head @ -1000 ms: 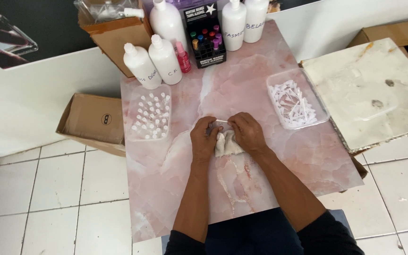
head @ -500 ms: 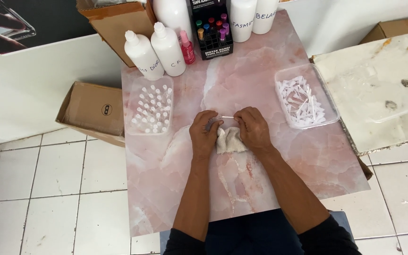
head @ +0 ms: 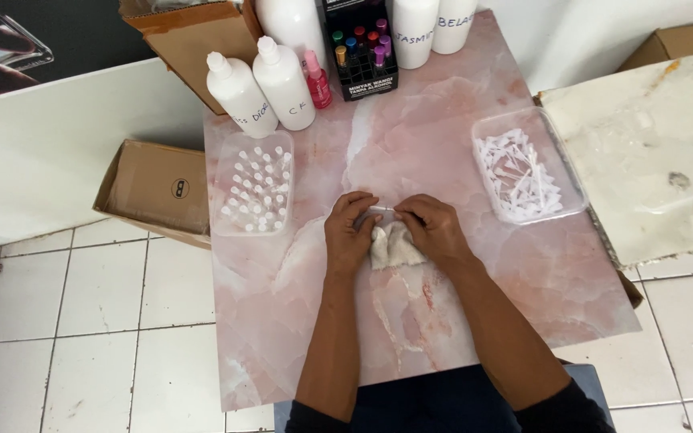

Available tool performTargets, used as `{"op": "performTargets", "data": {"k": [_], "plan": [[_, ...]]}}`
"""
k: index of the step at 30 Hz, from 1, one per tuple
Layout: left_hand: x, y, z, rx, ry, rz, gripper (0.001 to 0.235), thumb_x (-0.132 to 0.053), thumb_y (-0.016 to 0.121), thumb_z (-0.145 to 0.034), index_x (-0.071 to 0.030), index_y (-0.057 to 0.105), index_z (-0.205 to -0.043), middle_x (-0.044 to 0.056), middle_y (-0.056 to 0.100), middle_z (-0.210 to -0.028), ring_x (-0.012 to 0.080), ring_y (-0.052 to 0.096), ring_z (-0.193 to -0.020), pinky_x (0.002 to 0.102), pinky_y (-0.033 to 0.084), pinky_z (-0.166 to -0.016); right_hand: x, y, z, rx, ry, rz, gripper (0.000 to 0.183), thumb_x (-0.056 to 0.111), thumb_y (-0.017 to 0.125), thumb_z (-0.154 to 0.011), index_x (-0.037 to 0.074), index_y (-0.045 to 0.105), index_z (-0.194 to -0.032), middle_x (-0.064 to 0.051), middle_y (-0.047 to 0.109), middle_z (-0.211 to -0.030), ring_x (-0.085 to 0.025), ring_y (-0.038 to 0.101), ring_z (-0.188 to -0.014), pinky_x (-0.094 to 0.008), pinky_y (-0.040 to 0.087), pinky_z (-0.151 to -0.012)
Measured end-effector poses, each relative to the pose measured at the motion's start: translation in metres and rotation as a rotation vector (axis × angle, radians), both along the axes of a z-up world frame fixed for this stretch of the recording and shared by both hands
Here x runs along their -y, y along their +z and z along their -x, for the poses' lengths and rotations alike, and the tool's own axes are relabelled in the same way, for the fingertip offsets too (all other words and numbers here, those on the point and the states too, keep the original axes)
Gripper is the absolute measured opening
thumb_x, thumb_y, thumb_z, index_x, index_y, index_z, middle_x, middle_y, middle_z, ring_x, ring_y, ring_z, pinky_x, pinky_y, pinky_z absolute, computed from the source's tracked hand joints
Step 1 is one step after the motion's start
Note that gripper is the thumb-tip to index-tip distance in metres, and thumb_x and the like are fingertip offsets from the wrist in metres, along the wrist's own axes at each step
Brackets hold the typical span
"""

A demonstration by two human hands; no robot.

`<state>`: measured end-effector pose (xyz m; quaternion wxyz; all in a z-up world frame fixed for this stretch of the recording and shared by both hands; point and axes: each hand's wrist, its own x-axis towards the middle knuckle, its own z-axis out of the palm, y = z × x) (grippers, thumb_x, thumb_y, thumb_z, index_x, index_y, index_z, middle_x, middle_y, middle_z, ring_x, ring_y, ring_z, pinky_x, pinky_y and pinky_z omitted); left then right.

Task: Cleaning small white plastic tubes or fittings using a cloth and cotton swabs on a table.

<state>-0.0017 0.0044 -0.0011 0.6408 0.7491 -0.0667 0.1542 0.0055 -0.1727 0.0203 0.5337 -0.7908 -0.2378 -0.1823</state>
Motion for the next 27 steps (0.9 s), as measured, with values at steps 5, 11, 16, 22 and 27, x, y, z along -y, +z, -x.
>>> {"op": "performTargets", "data": {"k": [5,11,16,22,27], "plan": [[-0.002,0.005,0.000,-0.066,-0.020,0.084,0.031,0.008,0.075,-0.085,-0.004,0.076,-0.114,0.014,0.067,-0.110,0.0252,0.068,-0.106,0.038,0.058,-0.095,0.001,0.011,0.001,-0.082,0.034,-0.053,0.019,-0.013,0.064,-0.093,-0.001,0.077,-0.099,-0.016,0.071,-0.094,-0.023,0.068,-0.084,-0.041,0.058,-0.075],[-0.003,0.005,-0.005,-0.118,-0.047,0.168,0.030,0.010,0.075,-0.085,-0.002,0.075,-0.113,0.014,0.067,-0.111,0.0213,0.067,-0.102,0.032,0.061,-0.090,0.000,-0.001,-0.007,-0.064,-0.038,0.011,0.020,-0.014,0.066,-0.092,0.001,0.079,-0.097,-0.013,0.071,-0.089,-0.024,0.069,-0.082,-0.038,0.057,-0.073],[-0.004,0.005,-0.009,-0.142,-0.058,0.279,0.026,0.008,0.077,-0.084,0.000,0.075,-0.108,0.013,0.066,-0.110,0.0190,0.067,-0.100,0.029,0.062,-0.089,-0.001,-0.005,-0.016,-0.070,-0.038,0.024,0.017,-0.010,0.069,-0.092,0.003,0.078,-0.097,-0.011,0.073,-0.088,-0.024,0.069,-0.082,-0.038,0.057,-0.073],[-0.001,0.009,-0.014,-0.178,-0.034,0.347,0.028,0.006,0.081,-0.082,0.000,0.076,-0.108,0.011,0.064,-0.109,0.0156,0.064,-0.098,0.028,0.062,-0.087,-0.007,0.001,-0.020,-0.042,-0.075,0.070,0.012,-0.008,0.071,-0.093,0.002,0.077,-0.096,-0.010,0.071,-0.085,-0.023,0.067,-0.081,-0.035,0.056,-0.071],[-0.002,0.014,-0.018,-0.235,-0.041,0.328,0.029,0.002,0.084,-0.080,-0.002,0.077,-0.109,0.008,0.066,-0.105,0.0132,0.064,-0.094,0.025,0.062,-0.085,-0.008,0.001,-0.020,-0.016,-0.138,0.065,0.010,-0.006,0.071,-0.096,0.001,0.077,-0.099,-0.011,0.066,-0.088,-0.021,0.064,-0.083,-0.033,0.054,-0.071]]}}
